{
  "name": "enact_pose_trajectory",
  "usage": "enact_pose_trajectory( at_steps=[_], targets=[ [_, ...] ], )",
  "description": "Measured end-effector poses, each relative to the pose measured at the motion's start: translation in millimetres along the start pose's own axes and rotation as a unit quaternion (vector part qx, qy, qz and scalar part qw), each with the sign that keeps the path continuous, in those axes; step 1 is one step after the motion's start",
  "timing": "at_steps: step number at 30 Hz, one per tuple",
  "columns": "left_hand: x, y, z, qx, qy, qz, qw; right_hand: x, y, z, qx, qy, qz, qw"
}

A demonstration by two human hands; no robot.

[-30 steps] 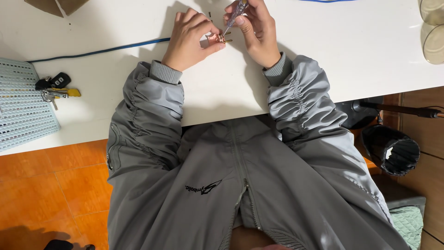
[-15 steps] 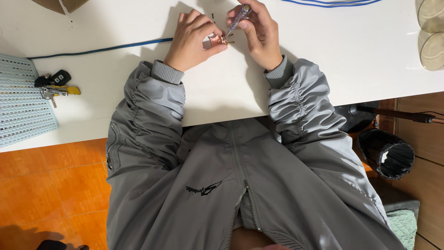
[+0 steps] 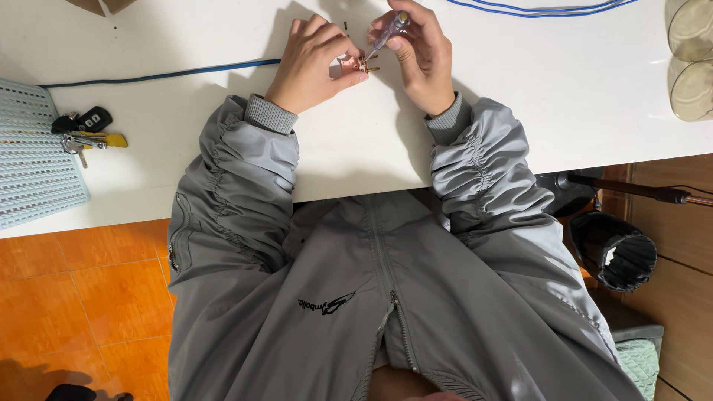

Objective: Assembling an electrical plug by connecting wires and tightening screws with a screwdriver

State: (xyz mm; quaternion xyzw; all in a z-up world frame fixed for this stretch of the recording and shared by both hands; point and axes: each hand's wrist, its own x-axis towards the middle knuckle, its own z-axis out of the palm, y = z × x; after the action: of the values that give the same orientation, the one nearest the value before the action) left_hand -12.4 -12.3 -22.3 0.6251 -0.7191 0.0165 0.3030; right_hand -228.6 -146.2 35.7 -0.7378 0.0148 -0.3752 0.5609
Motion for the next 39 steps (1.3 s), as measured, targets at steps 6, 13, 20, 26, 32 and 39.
enact_pose_trajectory(
  at_steps=[6,13,20,26,32,39],
  targets=[
    [0,1,-1,-0.002,-0.001,0.002,1.000,1,-1,0,0.013,-0.006,-0.001,1.000],
    [1,1,0,-0.002,0.002,0.001,1.000,-1,0,-1,-0.039,-0.004,-0.002,0.999],
    [0,-1,2,0.000,0.005,0.002,1.000,-2,0,-3,-0.043,-0.021,-0.007,0.999],
    [-4,-5,13,0.020,-0.031,-0.016,0.999,5,13,5,-0.216,0.003,-0.124,0.968],
    [-2,-4,12,-0.005,-0.041,-0.044,0.998,9,8,7,-0.239,-0.049,-0.153,0.958],
    [1,-1,8,-0.014,-0.033,-0.039,0.999,10,3,9,-0.242,-0.004,-0.141,0.960]
  ],
)
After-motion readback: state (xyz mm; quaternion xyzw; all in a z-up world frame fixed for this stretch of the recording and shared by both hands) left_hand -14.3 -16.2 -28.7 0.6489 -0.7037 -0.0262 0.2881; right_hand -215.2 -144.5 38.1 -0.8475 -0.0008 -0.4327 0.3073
